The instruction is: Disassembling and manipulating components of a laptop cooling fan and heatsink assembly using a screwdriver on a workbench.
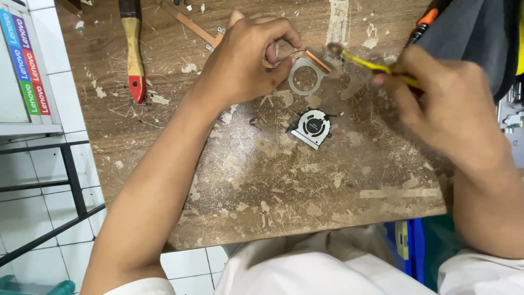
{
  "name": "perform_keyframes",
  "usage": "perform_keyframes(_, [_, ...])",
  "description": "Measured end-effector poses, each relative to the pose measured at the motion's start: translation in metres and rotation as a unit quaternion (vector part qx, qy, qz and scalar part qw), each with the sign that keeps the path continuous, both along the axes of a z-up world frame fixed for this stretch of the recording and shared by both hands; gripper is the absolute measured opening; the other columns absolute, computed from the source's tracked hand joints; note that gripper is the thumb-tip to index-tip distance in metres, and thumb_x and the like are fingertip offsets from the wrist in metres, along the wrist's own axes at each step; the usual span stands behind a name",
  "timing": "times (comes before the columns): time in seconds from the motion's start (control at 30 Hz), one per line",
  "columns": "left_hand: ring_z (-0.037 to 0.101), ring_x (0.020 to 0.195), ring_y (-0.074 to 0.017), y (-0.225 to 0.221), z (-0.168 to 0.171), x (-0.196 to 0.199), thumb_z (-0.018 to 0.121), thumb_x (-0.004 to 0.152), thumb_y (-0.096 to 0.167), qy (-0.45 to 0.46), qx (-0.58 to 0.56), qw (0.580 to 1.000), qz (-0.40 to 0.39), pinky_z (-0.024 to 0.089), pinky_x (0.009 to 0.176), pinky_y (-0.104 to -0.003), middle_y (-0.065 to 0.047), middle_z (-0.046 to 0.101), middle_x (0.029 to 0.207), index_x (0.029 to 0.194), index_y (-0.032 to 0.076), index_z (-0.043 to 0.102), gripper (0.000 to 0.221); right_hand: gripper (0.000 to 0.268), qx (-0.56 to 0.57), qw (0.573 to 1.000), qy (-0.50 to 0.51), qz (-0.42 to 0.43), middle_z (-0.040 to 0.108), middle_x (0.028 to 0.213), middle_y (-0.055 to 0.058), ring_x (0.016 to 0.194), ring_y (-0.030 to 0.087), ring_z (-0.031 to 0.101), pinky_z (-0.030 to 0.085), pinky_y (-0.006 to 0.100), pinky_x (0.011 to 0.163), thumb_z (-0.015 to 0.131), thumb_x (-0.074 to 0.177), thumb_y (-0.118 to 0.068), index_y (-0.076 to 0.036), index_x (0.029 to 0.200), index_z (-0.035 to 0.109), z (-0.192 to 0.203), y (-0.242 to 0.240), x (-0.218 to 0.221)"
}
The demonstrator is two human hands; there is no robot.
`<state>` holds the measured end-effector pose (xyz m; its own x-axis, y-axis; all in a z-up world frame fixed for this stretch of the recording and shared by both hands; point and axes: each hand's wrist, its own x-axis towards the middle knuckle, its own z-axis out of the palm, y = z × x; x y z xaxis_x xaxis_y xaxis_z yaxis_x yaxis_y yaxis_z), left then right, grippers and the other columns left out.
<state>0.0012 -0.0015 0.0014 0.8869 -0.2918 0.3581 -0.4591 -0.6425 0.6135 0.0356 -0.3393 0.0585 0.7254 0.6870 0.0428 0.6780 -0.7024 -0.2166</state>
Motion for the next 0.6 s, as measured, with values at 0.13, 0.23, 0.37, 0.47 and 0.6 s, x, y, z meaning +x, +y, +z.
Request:
perform_keyframes(0.13, [0.067,0.079,-0.0165,0.002,-0.001,0.000,0.094,0.097,0.011,-0.011,0.004,1.000,0.001,0.038,0.095,-0.041,0.005,0.073,0.084,0.110,0.015,0.076,0.023,0.031,0.018,1.000,-0.005,-0.015,0.070,0.089,0.013,0.073,0.036,0.064,0.047,0.046,0.073,0.083,0.133,-0.020,-0.003,0.114,0.066,0.002,-0.009,0.009])
perform_keyframes(0.23, [0.067,0.079,-0.0167,0.001,-0.002,0.000,0.094,0.098,0.013,-0.008,-0.002,1.000,-0.004,0.037,0.094,-0.042,0.005,0.069,0.079,0.112,0.015,0.076,0.023,0.023,-0.026,0.993,0.106,-0.035,0.062,0.067,0.011,0.053,0.027,0.047,0.040,0.042,0.064,0.076,0.118,-0.025,-0.007,0.105,0.070,0.013,0.007,0.011])
perform_keyframes(0.37, [0.067,0.079,-0.0154,0.001,-0.001,-0.001,0.094,0.097,0.009,-0.015,-0.002,1.000,-0.007,0.035,0.092,-0.040,0.005,0.073,0.088,0.108,0.016,0.076,0.021,0.015,-0.007,0.991,0.131,0.007,0.063,0.065,0.010,0.048,0.026,0.049,0.039,0.041,0.059,0.073,0.117,-0.017,-0.008,0.106,0.070,0.006,0.011,0.013])
perform_keyframes(0.47, [0.066,0.080,-0.0151,0.003,0.000,-0.001,0.092,0.097,0.009,-0.012,-0.007,1.000,-0.006,0.036,0.092,-0.040,0.006,0.072,0.090,0.106,0.016,0.076,0.020,0.019,0.060,0.992,0.108,-0.010,0.053,0.069,0.008,0.057,0.021,0.040,0.034,0.039,0.059,0.076,0.122,-0.009,-0.004,0.107,0.064,0.001,0.007,0.013])
perform_keyframes(0.6, [0.065,0.079,-0.0150,0.001,-0.002,0.000,0.090,0.096,0.012,0.008,0.005,1.000,0.002,0.038,0.094,-0.042,0.005,0.073,0.089,0.108,0.018,0.078,0.018,0.031,0.107,0.983,0.146,-0.024,0.041,0.064,0.005,0.061,0.017,0.031,0.026,0.035,0.062,0.077,0.121,-0.009,-0.004,0.098,0.057,0.002,0.014,0.011])
